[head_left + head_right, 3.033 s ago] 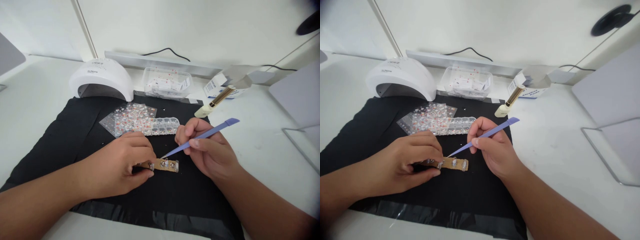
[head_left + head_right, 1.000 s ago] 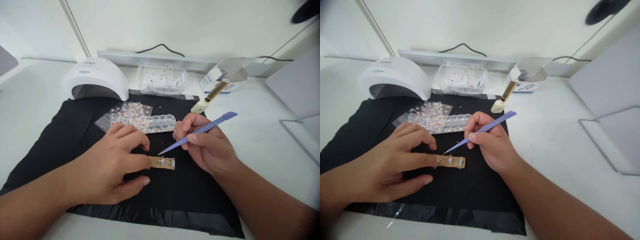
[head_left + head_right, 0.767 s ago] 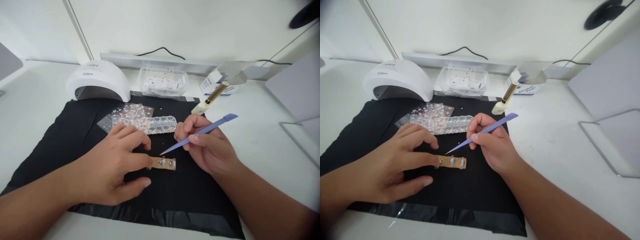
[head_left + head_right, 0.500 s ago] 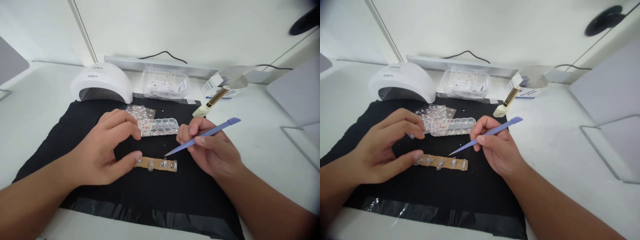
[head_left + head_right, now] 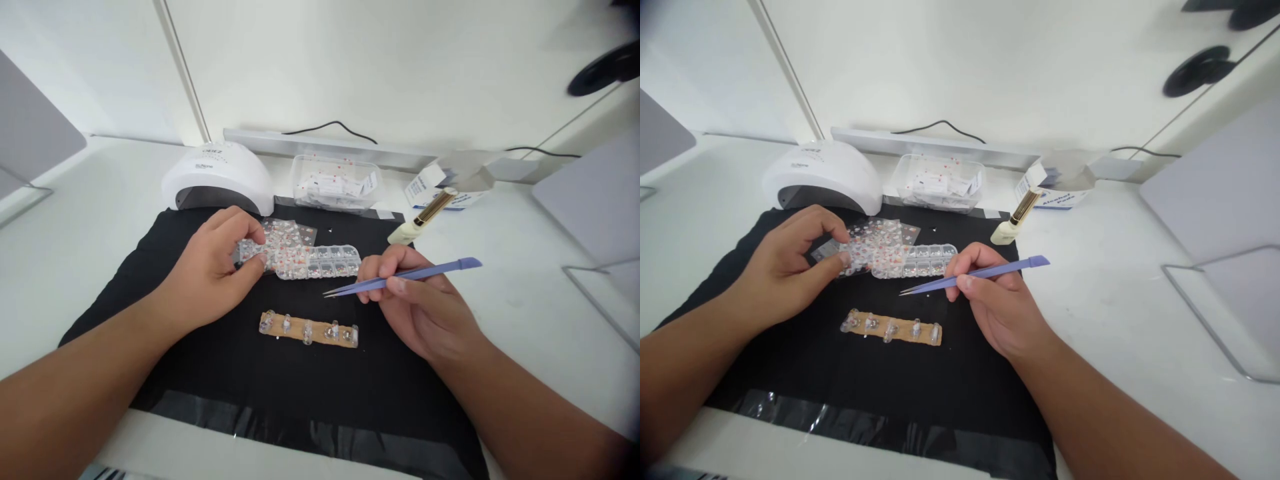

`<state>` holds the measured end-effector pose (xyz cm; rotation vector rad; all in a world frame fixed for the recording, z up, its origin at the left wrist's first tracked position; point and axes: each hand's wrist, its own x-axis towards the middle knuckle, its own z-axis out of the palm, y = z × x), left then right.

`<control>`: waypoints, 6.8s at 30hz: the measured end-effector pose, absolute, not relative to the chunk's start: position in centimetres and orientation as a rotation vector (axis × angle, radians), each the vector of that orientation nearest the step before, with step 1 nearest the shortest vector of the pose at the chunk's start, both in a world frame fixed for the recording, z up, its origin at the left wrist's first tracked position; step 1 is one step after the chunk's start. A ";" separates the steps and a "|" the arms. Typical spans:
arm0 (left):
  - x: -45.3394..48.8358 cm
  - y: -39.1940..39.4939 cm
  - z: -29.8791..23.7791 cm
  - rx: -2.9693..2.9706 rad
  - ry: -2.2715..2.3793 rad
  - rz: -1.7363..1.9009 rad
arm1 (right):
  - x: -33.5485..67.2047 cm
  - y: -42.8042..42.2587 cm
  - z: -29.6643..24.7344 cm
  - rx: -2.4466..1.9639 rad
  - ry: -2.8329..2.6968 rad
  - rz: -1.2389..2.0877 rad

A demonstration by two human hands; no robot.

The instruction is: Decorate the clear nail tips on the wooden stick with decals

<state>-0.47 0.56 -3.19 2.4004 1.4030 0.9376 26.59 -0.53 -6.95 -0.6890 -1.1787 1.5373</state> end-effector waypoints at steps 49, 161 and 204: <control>-0.7 0.1 -3.4 2.990 1.043 0.981 | 25.5 -2.0 -6.0 -0.588 -1.008 1.527; 1.7 -4.2 -1.4 1.939 0.918 0.681 | 24.8 -5.6 -5.1 -0.412 -1.300 1.344; 1.6 -4.2 -1.8 1.654 0.958 0.658 | 25.4 -5.2 -5.2 -0.503 -1.303 1.320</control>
